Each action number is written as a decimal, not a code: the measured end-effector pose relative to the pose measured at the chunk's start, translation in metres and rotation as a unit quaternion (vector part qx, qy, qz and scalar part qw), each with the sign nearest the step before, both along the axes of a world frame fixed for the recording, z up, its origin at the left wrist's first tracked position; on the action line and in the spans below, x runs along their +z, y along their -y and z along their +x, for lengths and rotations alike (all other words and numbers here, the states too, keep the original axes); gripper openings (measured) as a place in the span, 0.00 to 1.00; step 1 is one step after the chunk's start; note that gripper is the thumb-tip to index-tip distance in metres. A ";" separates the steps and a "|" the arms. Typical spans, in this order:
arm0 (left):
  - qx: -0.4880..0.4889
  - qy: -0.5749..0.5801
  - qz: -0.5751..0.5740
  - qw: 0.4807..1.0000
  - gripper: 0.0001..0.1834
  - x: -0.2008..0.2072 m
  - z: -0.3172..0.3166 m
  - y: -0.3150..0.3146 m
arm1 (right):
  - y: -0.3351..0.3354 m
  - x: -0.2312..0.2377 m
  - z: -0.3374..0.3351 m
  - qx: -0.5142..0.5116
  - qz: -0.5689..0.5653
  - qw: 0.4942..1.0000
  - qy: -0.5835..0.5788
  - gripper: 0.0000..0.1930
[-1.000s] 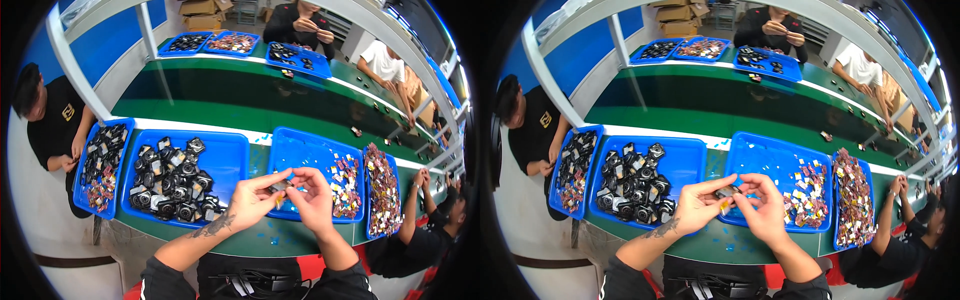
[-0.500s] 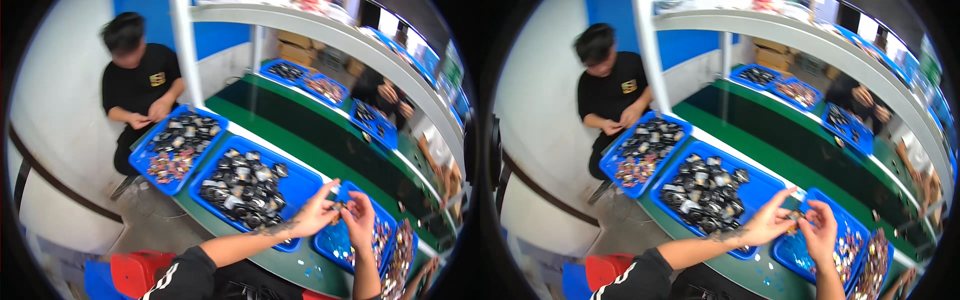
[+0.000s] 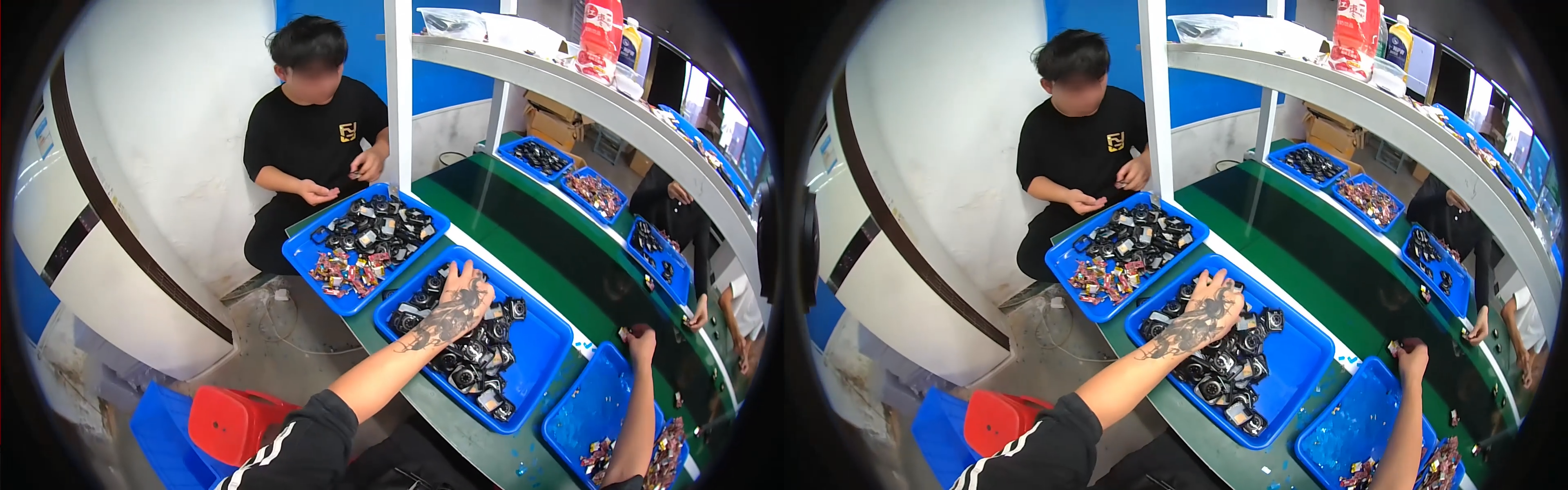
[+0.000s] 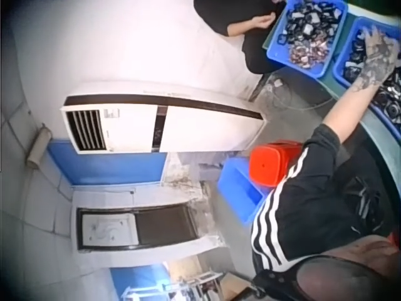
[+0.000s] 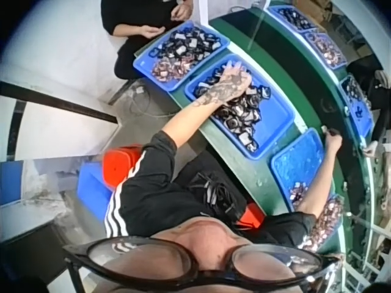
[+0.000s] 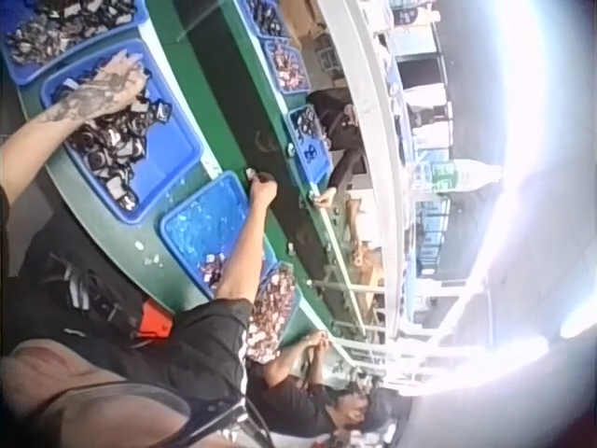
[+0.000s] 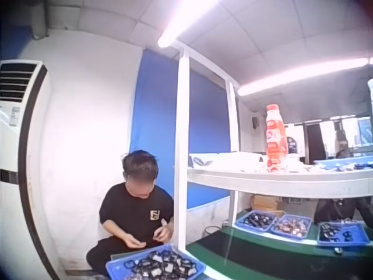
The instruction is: Assembling small electronic modules at a production line table.
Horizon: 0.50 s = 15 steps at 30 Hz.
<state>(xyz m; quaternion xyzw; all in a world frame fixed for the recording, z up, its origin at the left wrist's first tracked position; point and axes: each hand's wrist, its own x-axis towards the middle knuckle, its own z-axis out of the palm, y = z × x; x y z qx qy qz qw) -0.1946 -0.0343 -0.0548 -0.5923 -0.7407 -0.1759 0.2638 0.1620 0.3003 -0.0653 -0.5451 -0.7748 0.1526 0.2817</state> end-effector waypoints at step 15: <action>0.061 0.144 -0.219 0.963 0.26 0.035 -0.017 -0.007 | 0.186 0.130 -0.005 0.242 0.073 0.965 -0.070 0.11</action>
